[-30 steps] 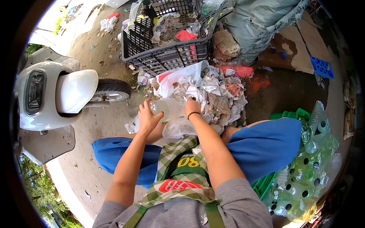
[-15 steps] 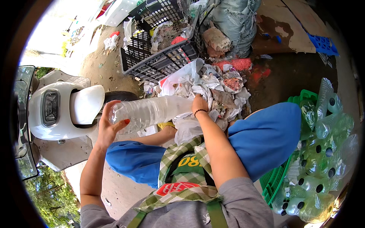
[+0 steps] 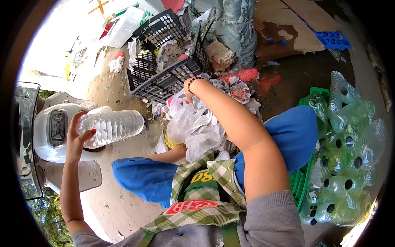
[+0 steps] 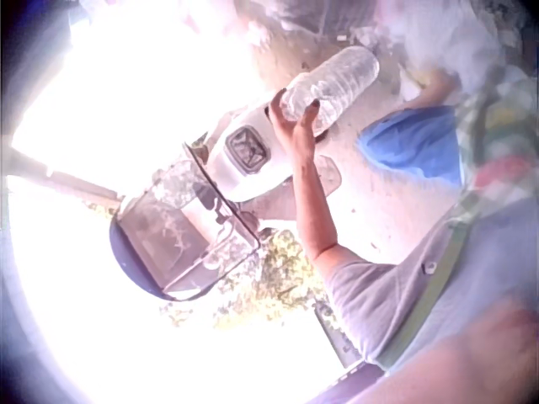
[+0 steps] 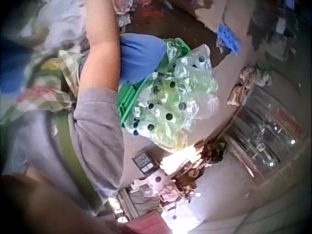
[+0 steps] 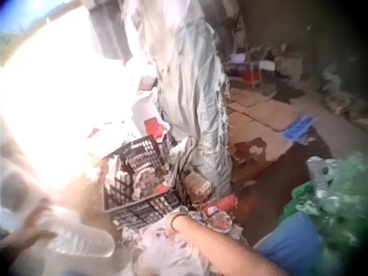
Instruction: The person sits on the ground and uses a knife to cut the tops off plastic bottles retrieved from a crate. They remove the caps and cut the bottles into sections, placing the cut pieces into a green basket.
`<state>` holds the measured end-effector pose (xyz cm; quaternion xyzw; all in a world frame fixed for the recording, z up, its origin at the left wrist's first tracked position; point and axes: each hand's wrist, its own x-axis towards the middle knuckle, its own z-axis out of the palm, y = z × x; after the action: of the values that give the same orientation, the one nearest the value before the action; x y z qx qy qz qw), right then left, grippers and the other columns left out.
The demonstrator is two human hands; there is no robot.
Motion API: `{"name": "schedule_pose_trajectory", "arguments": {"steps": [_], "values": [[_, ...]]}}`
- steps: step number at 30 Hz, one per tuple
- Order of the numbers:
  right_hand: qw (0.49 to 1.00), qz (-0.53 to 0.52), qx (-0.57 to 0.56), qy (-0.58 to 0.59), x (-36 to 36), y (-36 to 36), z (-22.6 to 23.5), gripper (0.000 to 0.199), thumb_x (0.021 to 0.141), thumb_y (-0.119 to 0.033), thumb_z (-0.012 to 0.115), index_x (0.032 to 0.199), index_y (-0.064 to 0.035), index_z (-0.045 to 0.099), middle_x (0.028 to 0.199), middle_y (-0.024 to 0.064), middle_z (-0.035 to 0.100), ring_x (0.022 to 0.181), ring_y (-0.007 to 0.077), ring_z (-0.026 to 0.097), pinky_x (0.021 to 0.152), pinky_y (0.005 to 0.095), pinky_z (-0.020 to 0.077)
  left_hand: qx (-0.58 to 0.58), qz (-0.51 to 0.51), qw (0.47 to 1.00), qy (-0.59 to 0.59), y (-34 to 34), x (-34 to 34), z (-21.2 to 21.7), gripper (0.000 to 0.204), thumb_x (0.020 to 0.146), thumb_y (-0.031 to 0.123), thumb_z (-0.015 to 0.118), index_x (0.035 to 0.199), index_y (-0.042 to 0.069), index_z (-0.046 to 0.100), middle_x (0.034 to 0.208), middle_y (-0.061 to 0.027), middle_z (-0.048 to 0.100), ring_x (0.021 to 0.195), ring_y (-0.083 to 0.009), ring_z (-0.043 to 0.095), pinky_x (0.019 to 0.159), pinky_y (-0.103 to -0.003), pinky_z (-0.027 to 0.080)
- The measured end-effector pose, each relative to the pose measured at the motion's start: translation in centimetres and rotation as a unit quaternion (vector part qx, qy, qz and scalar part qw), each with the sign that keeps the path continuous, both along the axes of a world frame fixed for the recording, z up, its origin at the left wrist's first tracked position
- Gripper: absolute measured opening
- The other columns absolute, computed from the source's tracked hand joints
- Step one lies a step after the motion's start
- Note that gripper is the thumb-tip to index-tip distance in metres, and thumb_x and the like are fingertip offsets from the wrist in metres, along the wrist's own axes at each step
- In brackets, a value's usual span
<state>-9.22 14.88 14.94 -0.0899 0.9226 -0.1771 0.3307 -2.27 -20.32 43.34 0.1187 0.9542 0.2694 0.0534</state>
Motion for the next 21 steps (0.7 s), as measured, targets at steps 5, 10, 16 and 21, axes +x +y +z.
{"name": "schedule_pose_trajectory", "arguments": {"steps": [5, 10, 16, 21], "values": [[0.991, 0.06, 0.106, 0.057, -1.2, 6.2, 9.4, 0.045, 0.097, -0.036, 0.061, 0.084, 0.0061, 0.072, 0.071, 0.0132, 0.072, 0.066, 0.0243, 0.071, 0.064, 0.0389, 0.0572, 0.044, 0.001, 0.998, -0.05, 3.3, -1.4, -1.2, 0.058, 0.073, 0.001, 0.074, 0.128, 0.006, 0.058, 0.121, -0.0124, 0.06, 0.102, -0.0186, 0.062, 0.083, -0.03, 0.053], [0.969, -0.036, 0.207, 0.13, 2.1, 16.8, 18.9, 0.041, 0.099, -0.028, 0.052, 0.082, 0.0058, 0.069, 0.077, 0.0152, 0.075, 0.07, 0.0246, 0.073, 0.063, 0.0405, 0.0561, 0.095, -0.039, 0.986, -0.132, 10.7, -5.2, -7.8, 0.055, 0.076, 0.006, 0.072, 0.128, 0.003, 0.055, 0.109, -0.0074, 0.064, 0.094, -0.0168, 0.063, 0.084, -0.029, 0.05], [0.784, -0.385, 0.087, 0.479, 15.5, 19.7, 17.6, 0.022, 0.093, -0.019, 0.056, 0.088, -0.0011, 0.067, 0.087, 0.0201, 0.072, 0.074, 0.0402, 0.069, 0.065, 0.0497, 0.0548, 0.246, -0.037, 0.936, -0.249, 23.5, -9.4, -21.2, 0.065, 0.077, 0.013, 0.077, 0.133, 0.001, 0.045, 0.103, -0.0129, 0.067, 0.093, -0.0208, 0.066, 0.079, -0.033, 0.053], [0.717, -0.558, 0.031, 0.416, 20.9, 19.1, 4.3, 0.015, 0.097, -0.019, 0.056, 0.105, -0.0077, 0.053, 0.081, 0.0167, 0.069, 0.073, 0.0394, 0.068, 0.059, 0.0507, 0.052, 0.265, 0.083, 0.841, -0.464, 37.3, -10.0, -30.2, 0.06, 0.082, 0.023, 0.072, 0.134, 0.008, 0.048, 0.133, -0.0163, 0.053, 0.114, -0.0312, 0.059, 0.09, -0.052, 0.056]]}}
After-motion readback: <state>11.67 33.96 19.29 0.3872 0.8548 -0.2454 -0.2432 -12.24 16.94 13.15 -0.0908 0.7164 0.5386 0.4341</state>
